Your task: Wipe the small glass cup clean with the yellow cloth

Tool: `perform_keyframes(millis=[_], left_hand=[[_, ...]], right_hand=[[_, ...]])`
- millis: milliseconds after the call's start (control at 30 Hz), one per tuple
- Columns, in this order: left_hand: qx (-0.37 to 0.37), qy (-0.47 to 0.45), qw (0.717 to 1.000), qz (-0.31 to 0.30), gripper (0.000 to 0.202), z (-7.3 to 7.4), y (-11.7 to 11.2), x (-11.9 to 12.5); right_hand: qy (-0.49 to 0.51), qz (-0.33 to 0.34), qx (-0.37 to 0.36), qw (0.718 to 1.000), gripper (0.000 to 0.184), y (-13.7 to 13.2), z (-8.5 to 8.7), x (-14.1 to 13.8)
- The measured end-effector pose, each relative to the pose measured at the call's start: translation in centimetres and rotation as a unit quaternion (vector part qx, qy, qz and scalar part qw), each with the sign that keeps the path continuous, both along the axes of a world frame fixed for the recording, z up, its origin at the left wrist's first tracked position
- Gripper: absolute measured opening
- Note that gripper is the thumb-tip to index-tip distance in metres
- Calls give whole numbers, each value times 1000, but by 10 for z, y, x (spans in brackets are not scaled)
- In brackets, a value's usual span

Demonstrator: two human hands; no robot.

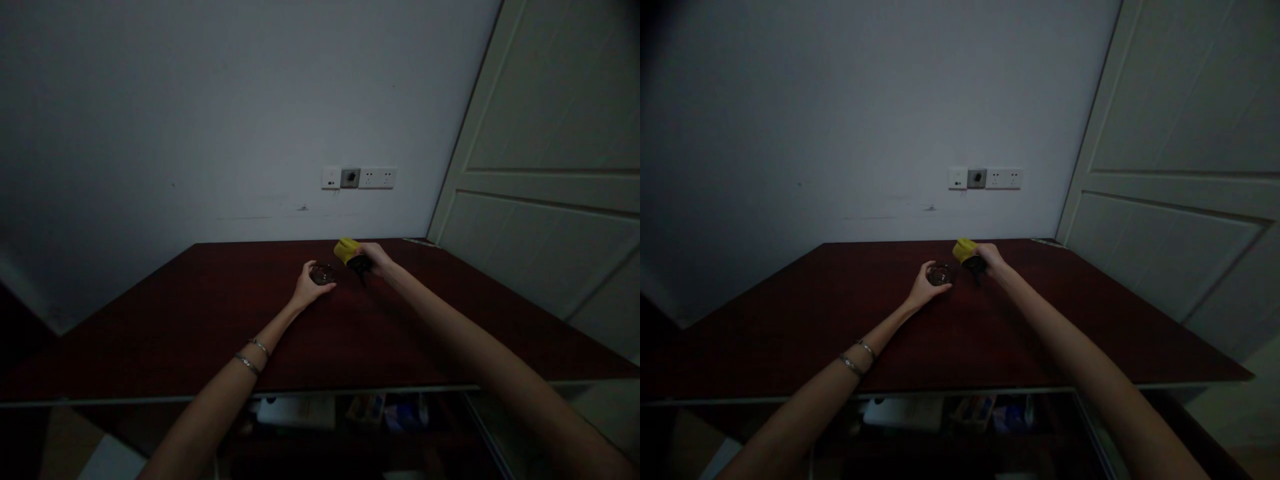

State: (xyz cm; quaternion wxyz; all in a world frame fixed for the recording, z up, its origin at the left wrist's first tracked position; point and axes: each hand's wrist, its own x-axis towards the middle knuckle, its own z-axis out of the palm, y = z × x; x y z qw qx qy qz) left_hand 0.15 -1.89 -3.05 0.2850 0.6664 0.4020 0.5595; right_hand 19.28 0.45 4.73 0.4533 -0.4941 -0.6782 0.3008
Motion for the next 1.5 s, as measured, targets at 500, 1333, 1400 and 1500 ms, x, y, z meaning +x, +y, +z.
perform_keyframes(millis=[500,1333,1400,1500], left_hand=[[-136,-259,949,-112,54,8,12,2],[-455,-381,761,-264,35,24,9,2],[-479,-343,766,-258,38,24,8,0],[-500,-315,766,-253,34,25,6,-1]], right_hand=[[399,-16,-61,915,34,-39,-47,-46],[-411,240,440,761,38,-55,11,0],[-465,279,456,706,37,-54,19,-5],[-512,328,466,642,36,-50,24,-11]])
